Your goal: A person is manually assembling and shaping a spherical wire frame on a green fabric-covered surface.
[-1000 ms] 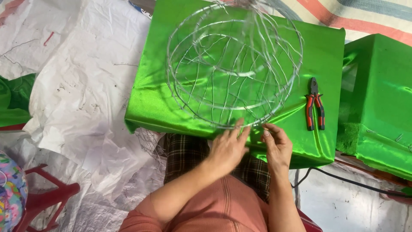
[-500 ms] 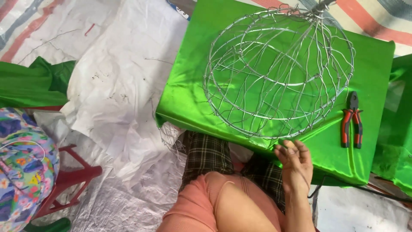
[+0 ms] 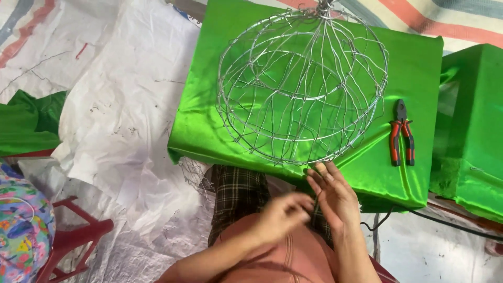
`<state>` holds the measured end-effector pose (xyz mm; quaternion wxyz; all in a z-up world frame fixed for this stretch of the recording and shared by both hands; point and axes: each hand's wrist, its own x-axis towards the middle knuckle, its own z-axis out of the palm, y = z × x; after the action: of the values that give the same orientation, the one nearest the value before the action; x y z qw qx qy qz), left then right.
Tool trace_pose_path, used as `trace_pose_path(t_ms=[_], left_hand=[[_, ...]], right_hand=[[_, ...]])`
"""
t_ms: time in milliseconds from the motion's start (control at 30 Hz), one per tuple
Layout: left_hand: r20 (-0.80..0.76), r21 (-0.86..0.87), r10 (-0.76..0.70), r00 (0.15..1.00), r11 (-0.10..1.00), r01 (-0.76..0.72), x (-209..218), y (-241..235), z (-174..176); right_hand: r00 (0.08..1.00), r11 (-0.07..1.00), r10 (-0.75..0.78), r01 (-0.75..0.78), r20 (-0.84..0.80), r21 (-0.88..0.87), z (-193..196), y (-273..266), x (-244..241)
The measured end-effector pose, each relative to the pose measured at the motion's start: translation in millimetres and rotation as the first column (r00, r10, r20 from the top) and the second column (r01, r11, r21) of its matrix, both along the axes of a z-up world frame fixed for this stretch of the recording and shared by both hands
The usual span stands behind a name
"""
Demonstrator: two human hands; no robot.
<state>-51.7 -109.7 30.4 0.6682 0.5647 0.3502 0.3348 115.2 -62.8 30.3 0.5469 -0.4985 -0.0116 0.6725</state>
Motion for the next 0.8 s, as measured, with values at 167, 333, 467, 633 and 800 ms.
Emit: trace_pose_path(t_ms=[167,333,467,633,800], left_hand=[[0.177,-0.735,0.584,0.792,0.614,-0.288,-18.7,19.8,-24.8],[0.224,-0.804,0.597,0.771,0.560,-0.200,-1.9,40.8,-28.8],[0.230,-0.818,0.589,0.774,0.548,-0.174,5.5,52.4,-32.8],[0.221,-0.852,0.601,0.768,0.502,-0.147,7.0,67.7,-45.4],[0.174,-0.865,0.593,0.787,0.473,-0.165,12.0,74.0,-52.2]], right_hand=[[0.987,0.975,0.071,-0.039,-0.143,0.217,-52.2,-6.3,19.7],[0.979,0.976,0.095,-0.056,-0.178,0.211,-45.2,-1.3,18.9],[0.974,0.972,0.110,-0.064,-0.198,0.228,-38.5,4.7,14.1],[0.974,0.967,0.128,-0.081,-0.187,0.240,-38.5,8.2,11.3],[0.983,0.965,0.109,-0.069,-0.145,0.252,-32.2,-1.2,4.1]])
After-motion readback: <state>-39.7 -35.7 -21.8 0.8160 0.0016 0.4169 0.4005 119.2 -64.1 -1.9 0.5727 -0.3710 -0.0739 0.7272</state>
